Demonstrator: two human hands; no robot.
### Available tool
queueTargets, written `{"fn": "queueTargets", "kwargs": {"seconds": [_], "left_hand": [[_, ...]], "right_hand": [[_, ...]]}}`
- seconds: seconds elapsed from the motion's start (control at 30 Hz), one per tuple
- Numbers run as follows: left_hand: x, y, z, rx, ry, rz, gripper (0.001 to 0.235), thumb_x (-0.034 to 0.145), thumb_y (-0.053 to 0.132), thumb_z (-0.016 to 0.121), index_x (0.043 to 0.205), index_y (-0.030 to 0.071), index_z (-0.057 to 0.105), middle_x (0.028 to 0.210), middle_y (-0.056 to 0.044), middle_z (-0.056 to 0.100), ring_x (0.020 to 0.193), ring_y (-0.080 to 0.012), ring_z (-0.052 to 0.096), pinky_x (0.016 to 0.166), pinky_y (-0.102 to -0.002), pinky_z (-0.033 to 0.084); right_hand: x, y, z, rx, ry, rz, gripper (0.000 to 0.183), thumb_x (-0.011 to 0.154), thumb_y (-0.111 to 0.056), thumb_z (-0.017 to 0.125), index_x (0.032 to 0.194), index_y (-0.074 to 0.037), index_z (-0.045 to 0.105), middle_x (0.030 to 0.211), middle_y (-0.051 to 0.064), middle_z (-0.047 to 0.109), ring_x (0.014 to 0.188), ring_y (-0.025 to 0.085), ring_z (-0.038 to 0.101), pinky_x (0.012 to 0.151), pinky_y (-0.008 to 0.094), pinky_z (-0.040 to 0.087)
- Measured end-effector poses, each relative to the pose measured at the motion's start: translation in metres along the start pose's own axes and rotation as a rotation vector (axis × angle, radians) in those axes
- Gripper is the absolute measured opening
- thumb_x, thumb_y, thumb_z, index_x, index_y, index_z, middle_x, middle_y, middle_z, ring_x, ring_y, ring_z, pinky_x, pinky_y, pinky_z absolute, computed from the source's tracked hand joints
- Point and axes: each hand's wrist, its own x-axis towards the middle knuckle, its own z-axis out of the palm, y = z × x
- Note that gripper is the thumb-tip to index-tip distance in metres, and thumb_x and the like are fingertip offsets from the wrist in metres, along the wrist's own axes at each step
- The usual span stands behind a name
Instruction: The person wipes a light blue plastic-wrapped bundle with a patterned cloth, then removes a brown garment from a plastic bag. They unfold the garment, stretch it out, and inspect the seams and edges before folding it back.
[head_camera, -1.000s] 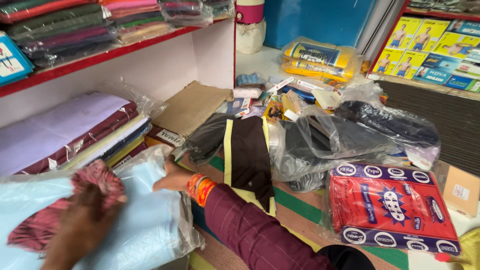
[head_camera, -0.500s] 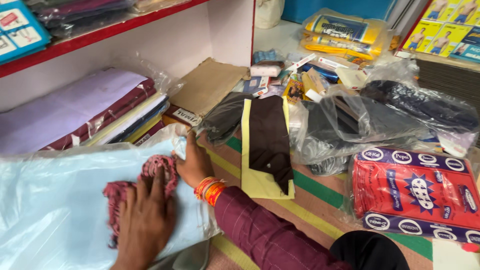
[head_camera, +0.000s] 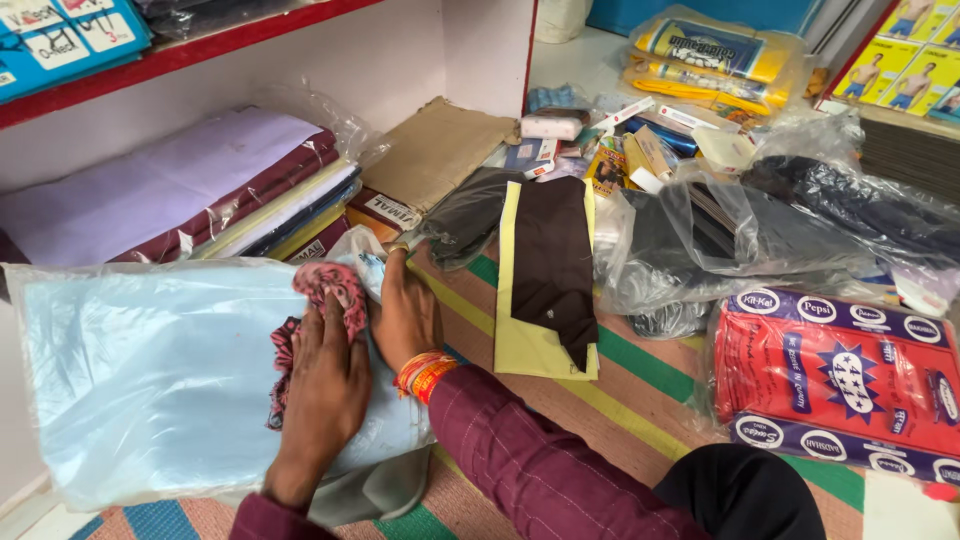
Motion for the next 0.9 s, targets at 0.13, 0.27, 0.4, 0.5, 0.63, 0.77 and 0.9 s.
{"fn": "queueTargets", "kwargs": {"seconds": [0.13, 0.27, 0.4, 0.5, 0.63, 0.77, 0.9], "left_hand": [[0.004, 0.007, -0.025, 0.149, 0.055, 0.022, 0.065, 0.093, 0.021, 0.051, 0.15, -0.007, 0.038, 0.163, -0.037, 0.023, 0.149, -0.0538, 0.02, 0.118, -0.059, 0.018], [0.028, -0.026, -0.057, 0.409, 0.081, -0.069, 0.073, 0.085, 0.013, 0.049, 0.155, -0.006, 0.039, 0.161, -0.028, 0.033, 0.152, -0.047, 0.024, 0.12, -0.065, 0.014], [0.037, -0.062, -0.053, 0.404, 0.177, -0.198, 0.064, 0.089, 0.011, 0.049, 0.152, -0.001, 0.044, 0.158, -0.027, 0.04, 0.147, -0.0447, 0.034, 0.122, -0.059, 0.02], [0.03, -0.059, -0.029, 0.236, 0.323, -0.03, 0.058, 0.093, 0.004, 0.051, 0.15, -0.005, 0.044, 0.152, -0.026, 0.049, 0.142, -0.0449, 0.046, 0.122, -0.05, 0.036], [0.001, -0.001, 0.012, -0.083, 0.155, -0.184, 0.066, 0.091, 0.008, 0.059, 0.153, -0.005, 0.037, 0.124, -0.024, 0.063, 0.112, -0.0389, 0.061, 0.101, -0.043, 0.047], [0.005, 0.021, -0.003, -0.849, 0.231, -0.409, 0.045, 0.104, 0.02, 0.048, 0.143, -0.004, 0.055, 0.131, -0.018, 0.068, 0.122, -0.0296, 0.064, 0.108, -0.04, 0.047], [0.02, 0.013, -0.065, -1.476, 0.559, -0.81, 0.037, 0.1, 0.032, 0.049, 0.12, 0.003, 0.058, 0.105, -0.01, 0.066, 0.101, -0.0244, 0.065, 0.091, -0.041, 0.053]], "right_hand": [[0.002, 0.004, -0.001, -0.015, -0.001, -0.081, 0.067, 0.081, -0.004, 0.076, 0.134, 0.01, 0.037, 0.114, 0.029, 0.061, 0.112, 0.044, 0.056, 0.093, 0.053, 0.045], [0.009, 0.006, 0.008, -0.012, -0.144, -0.034, 0.062, 0.082, -0.002, 0.072, 0.134, 0.006, 0.039, 0.12, 0.029, 0.059, 0.117, 0.043, 0.054, 0.097, 0.052, 0.044], [0.02, 0.02, 0.026, 0.042, -0.163, -0.014, 0.064, 0.087, 0.003, 0.066, 0.144, 0.004, 0.037, 0.131, 0.032, 0.056, 0.121, 0.044, 0.055, 0.103, 0.049, 0.046], [0.027, 0.03, 0.034, -0.04, -0.045, -0.209, 0.074, 0.075, 0.006, 0.07, 0.141, 0.009, 0.036, 0.126, 0.035, 0.056, 0.126, 0.053, 0.048, 0.109, 0.054, 0.038], [0.028, 0.027, 0.028, 0.099, -0.093, -0.103, 0.061, 0.082, -0.002, 0.069, 0.134, 0.007, 0.039, 0.13, 0.038, 0.052, 0.12, 0.052, 0.052, 0.1, 0.052, 0.043], [0.028, 0.017, 0.011, 0.194, -0.091, -0.114, 0.05, 0.091, -0.014, 0.064, 0.129, 0.008, 0.04, 0.12, 0.037, 0.058, 0.11, 0.054, 0.057, 0.09, 0.054, 0.046], [0.03, 0.003, 0.004, 0.135, -0.109, -0.027, 0.047, 0.103, -0.035, 0.058, 0.118, 0.007, 0.042, 0.108, 0.036, 0.062, 0.098, 0.054, 0.062, 0.082, 0.057, 0.048]]}}
